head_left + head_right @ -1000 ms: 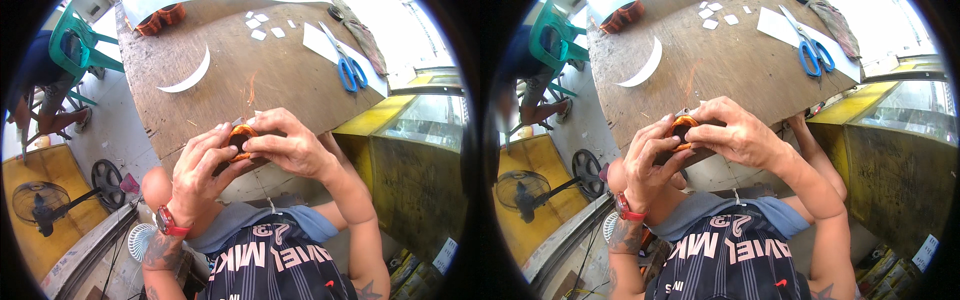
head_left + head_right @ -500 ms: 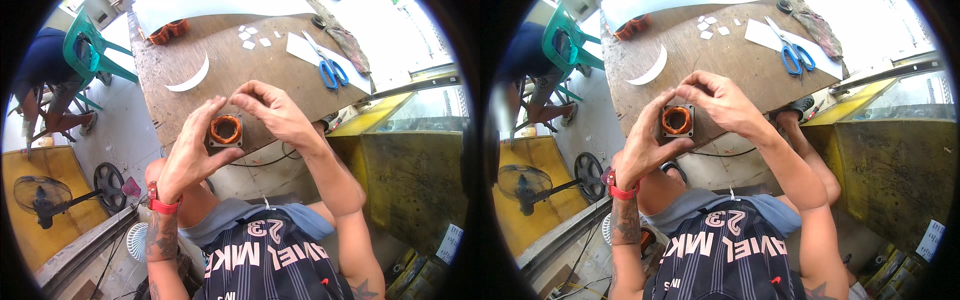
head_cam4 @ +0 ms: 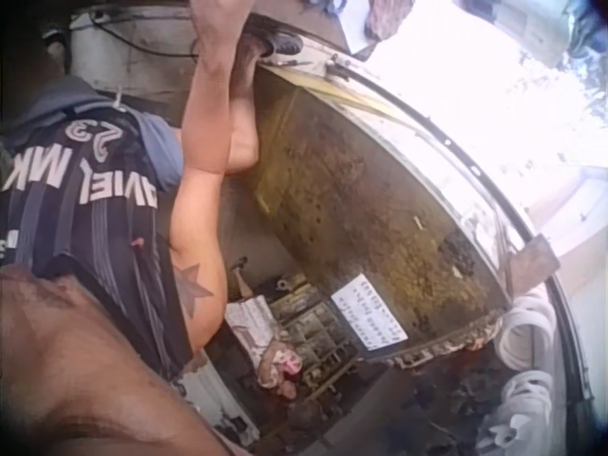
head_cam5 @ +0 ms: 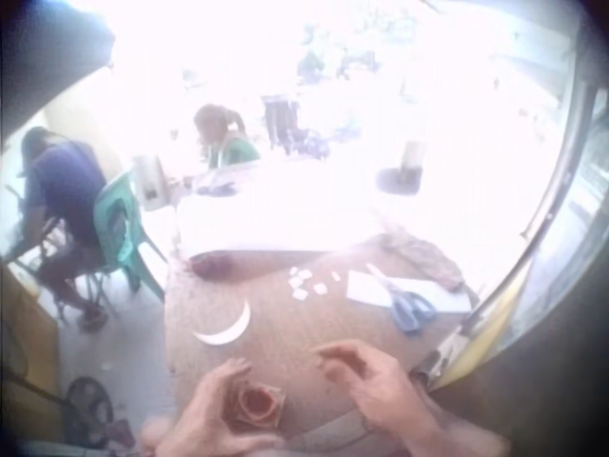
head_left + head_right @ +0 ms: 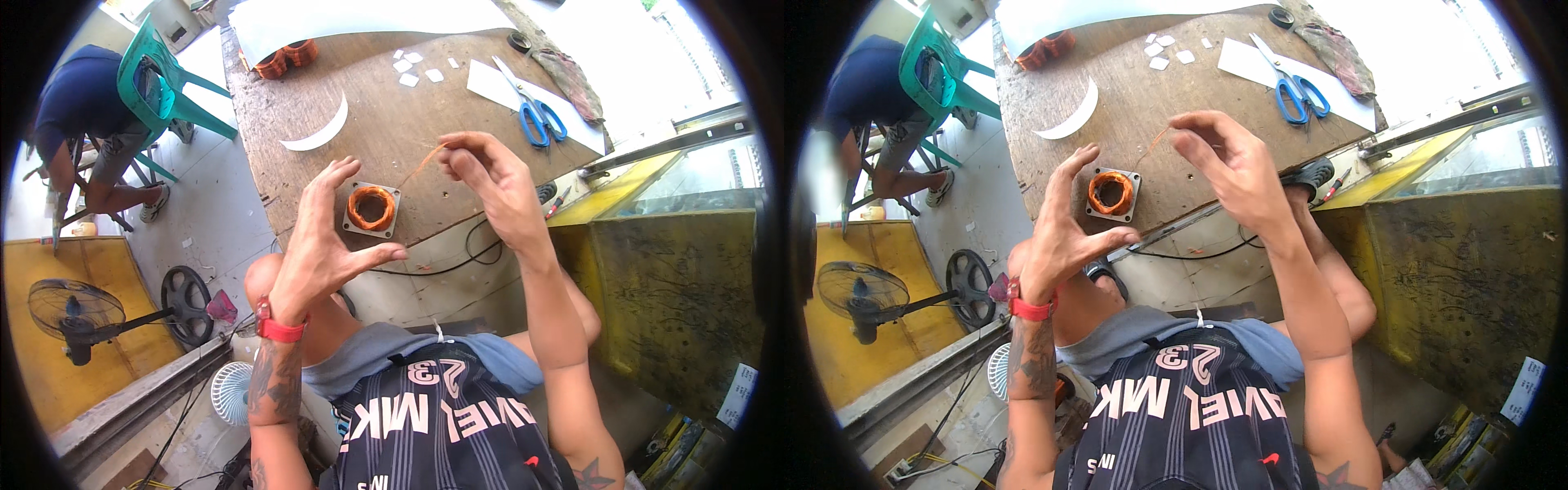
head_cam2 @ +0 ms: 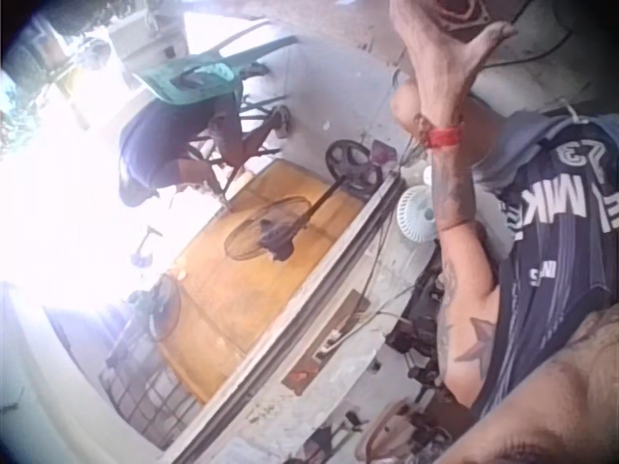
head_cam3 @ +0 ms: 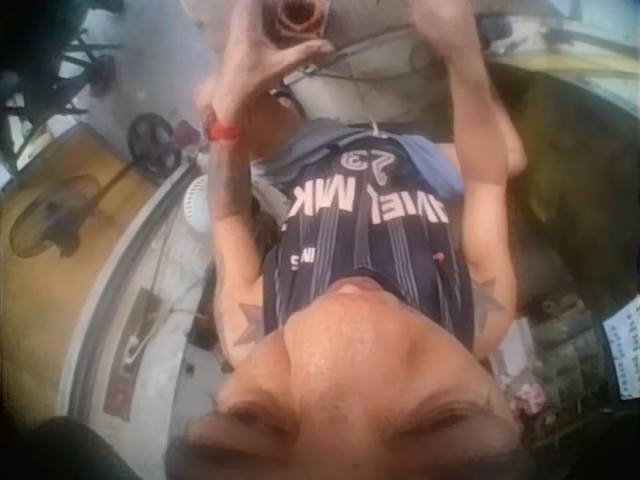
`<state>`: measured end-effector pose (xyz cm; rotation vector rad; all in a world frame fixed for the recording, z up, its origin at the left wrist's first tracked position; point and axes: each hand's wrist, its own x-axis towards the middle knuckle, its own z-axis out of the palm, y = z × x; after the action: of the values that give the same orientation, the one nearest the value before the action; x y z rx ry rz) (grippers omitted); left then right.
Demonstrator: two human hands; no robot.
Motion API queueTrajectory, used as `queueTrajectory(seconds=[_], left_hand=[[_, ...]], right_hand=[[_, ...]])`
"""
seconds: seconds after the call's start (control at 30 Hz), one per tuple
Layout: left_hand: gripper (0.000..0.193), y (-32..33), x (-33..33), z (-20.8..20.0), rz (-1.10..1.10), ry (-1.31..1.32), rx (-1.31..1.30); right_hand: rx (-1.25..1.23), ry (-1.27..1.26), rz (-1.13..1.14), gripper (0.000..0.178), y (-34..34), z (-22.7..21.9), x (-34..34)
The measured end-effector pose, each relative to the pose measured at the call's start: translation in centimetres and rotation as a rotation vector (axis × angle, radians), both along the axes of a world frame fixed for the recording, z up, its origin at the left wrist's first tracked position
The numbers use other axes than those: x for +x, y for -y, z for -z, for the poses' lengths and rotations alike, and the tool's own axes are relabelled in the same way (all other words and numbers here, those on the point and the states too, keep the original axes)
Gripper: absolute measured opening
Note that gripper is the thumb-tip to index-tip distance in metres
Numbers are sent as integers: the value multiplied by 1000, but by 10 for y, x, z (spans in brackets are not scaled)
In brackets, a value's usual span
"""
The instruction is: The person sits on the floor and works on a small square electronic component with copper windings, twisting wires and handling the part. The person then cuts small rectangular pieces from a white sheet using scissors and places them on the table.
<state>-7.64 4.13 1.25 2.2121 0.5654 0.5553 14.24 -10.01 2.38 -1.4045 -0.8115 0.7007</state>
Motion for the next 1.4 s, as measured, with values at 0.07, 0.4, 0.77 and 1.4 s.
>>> queueTrajectory(seconds=[0.07,0.4,0.77,1.4], left_hand=[[92,-10,-10,-9,44,-77,-75],[59,-47,-15,3,230,-76,-177],[64,-36,-21,8,131,-39,-17],[26,-17,-18,15,159,73,29]], right_hand=[[-135,299,1,35,15,3,-11],[-38,634,-135,49,-10,32,-45],[-57,615,-254,56,-12,24,-36],[37,747,-241,37,-3,39,-48]])
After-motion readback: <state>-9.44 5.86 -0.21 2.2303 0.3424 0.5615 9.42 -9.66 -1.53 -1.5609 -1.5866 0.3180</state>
